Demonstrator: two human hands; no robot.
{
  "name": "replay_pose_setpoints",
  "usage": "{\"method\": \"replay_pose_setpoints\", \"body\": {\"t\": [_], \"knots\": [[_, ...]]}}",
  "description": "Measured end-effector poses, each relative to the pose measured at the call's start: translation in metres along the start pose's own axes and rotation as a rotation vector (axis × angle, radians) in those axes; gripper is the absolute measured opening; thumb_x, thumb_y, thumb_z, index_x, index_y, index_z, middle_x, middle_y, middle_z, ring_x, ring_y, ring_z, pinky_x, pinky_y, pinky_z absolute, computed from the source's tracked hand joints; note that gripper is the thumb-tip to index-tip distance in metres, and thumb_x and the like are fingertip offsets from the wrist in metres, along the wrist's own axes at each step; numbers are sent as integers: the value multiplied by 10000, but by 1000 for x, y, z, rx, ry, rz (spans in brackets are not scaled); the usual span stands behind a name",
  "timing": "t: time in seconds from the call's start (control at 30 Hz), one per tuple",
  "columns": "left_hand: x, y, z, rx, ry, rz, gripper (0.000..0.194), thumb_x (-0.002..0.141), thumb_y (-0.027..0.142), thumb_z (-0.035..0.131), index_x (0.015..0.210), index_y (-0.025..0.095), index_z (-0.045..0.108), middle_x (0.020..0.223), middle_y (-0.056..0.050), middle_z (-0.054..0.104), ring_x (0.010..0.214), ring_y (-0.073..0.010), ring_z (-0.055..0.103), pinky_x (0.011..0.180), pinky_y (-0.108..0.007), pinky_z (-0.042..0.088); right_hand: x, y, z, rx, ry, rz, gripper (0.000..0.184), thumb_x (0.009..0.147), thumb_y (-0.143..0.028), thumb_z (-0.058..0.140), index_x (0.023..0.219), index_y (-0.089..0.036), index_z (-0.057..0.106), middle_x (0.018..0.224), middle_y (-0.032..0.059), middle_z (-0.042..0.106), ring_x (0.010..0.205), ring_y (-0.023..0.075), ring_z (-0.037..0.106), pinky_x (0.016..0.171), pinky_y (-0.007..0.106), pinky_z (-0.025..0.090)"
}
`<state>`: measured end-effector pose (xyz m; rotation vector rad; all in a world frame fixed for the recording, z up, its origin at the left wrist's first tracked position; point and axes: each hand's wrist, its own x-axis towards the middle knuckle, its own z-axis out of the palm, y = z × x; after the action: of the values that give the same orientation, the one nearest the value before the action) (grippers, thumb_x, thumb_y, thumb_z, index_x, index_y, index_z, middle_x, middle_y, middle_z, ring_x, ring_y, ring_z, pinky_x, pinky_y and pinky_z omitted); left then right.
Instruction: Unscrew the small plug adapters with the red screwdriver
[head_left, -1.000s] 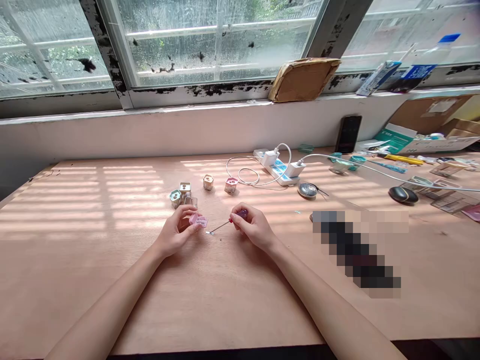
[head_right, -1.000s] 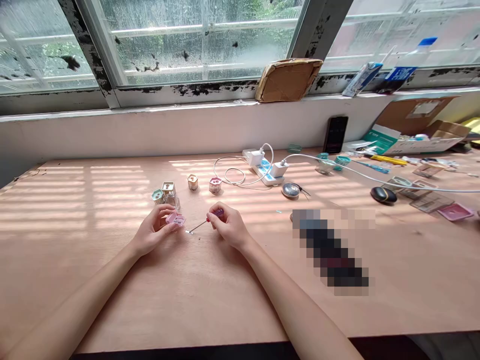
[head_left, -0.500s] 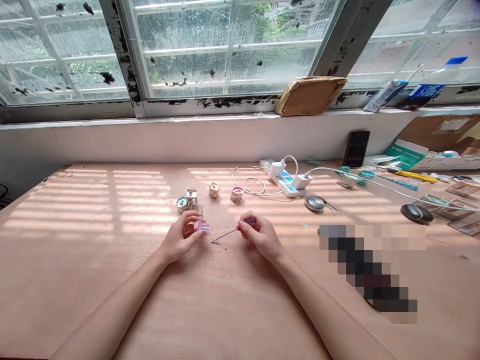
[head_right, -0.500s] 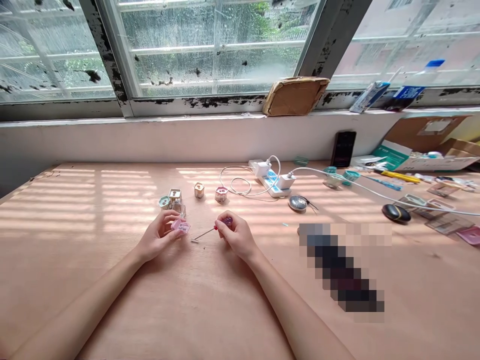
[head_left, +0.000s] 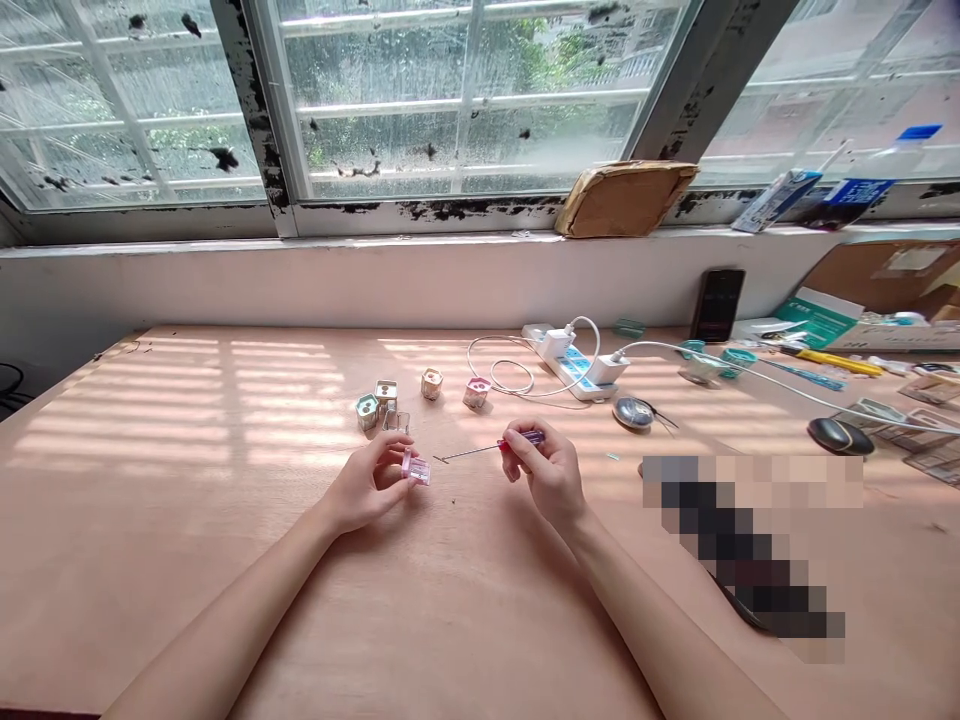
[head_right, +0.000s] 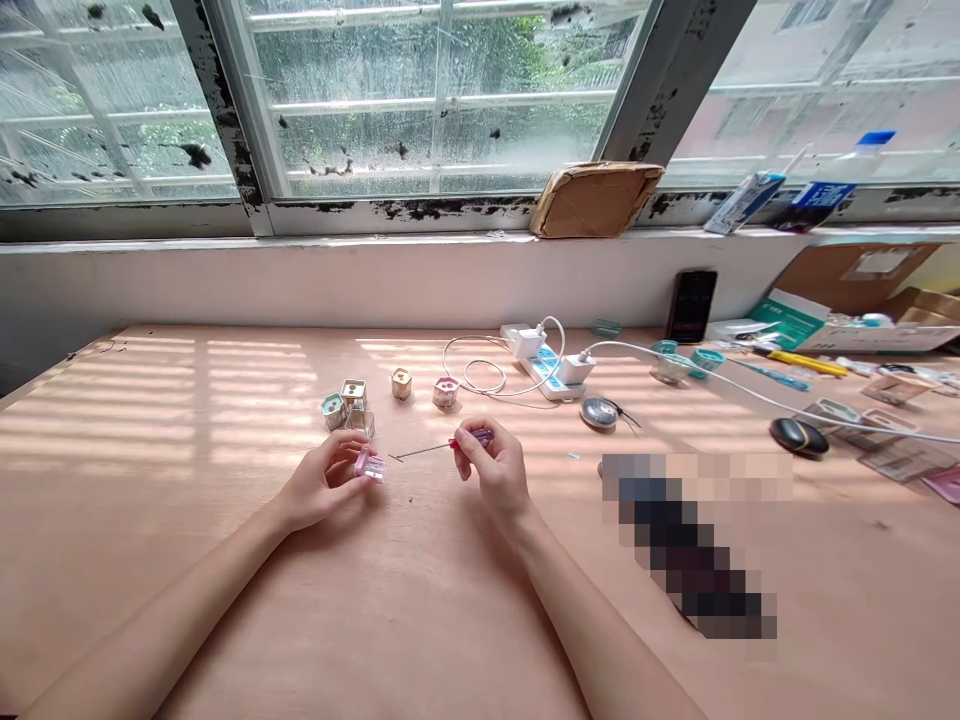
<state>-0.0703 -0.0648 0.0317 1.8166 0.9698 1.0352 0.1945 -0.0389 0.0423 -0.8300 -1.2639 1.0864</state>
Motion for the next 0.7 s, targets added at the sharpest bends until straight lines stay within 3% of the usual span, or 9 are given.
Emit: {"method": "replay_pose_setpoints", "body": {"t": [0.7], "knots": [[-1, 12, 5, 59, -35, 63, 339, 857, 192, 687, 1171, 205, 560, 1075, -88, 686, 956, -206, 690, 884, -354, 556, -10, -12, 14, -154, -125, 45, 318, 864, -479, 683, 756, -204, 566, 542, -28, 506, 457, 125, 442, 462, 265, 363]]}}
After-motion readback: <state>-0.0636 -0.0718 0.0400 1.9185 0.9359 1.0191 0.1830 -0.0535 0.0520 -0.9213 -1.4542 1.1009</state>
